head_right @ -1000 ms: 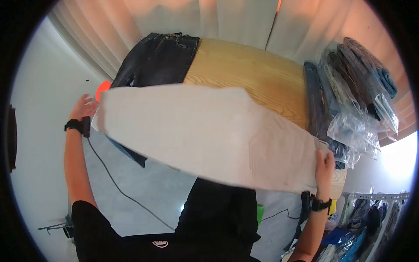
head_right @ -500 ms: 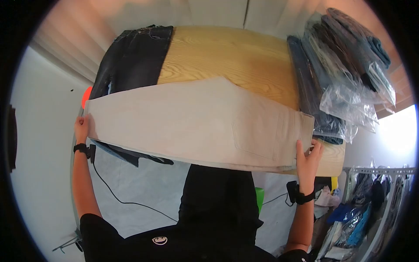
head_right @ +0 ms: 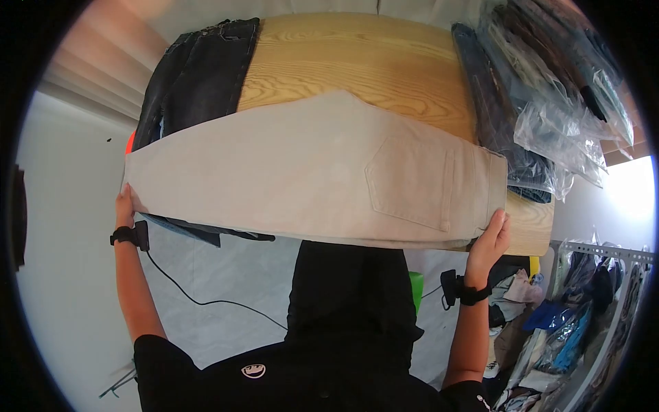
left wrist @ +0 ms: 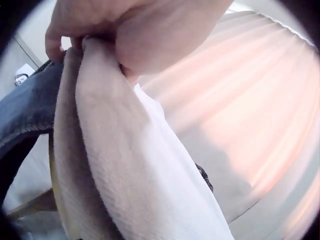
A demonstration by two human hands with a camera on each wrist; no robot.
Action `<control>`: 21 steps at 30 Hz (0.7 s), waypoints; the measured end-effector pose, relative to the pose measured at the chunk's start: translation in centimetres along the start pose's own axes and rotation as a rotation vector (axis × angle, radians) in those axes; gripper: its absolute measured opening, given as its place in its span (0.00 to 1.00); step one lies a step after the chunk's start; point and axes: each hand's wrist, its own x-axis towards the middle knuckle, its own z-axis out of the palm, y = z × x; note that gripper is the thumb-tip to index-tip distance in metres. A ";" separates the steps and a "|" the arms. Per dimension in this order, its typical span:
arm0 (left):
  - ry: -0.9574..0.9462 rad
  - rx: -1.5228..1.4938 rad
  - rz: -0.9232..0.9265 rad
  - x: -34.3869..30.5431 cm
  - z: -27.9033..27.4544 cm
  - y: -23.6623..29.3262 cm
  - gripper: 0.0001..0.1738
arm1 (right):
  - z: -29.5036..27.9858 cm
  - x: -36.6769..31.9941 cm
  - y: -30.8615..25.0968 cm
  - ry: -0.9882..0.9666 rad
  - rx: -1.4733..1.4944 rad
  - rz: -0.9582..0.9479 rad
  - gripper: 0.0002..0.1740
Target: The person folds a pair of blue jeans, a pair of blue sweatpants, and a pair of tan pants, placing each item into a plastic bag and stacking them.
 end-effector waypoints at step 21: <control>0.211 -0.245 0.104 0.0 0.8 -3.8 0.34 | -1.0 -2.1 -2.9 0.050 -0.183 -0.134 0.09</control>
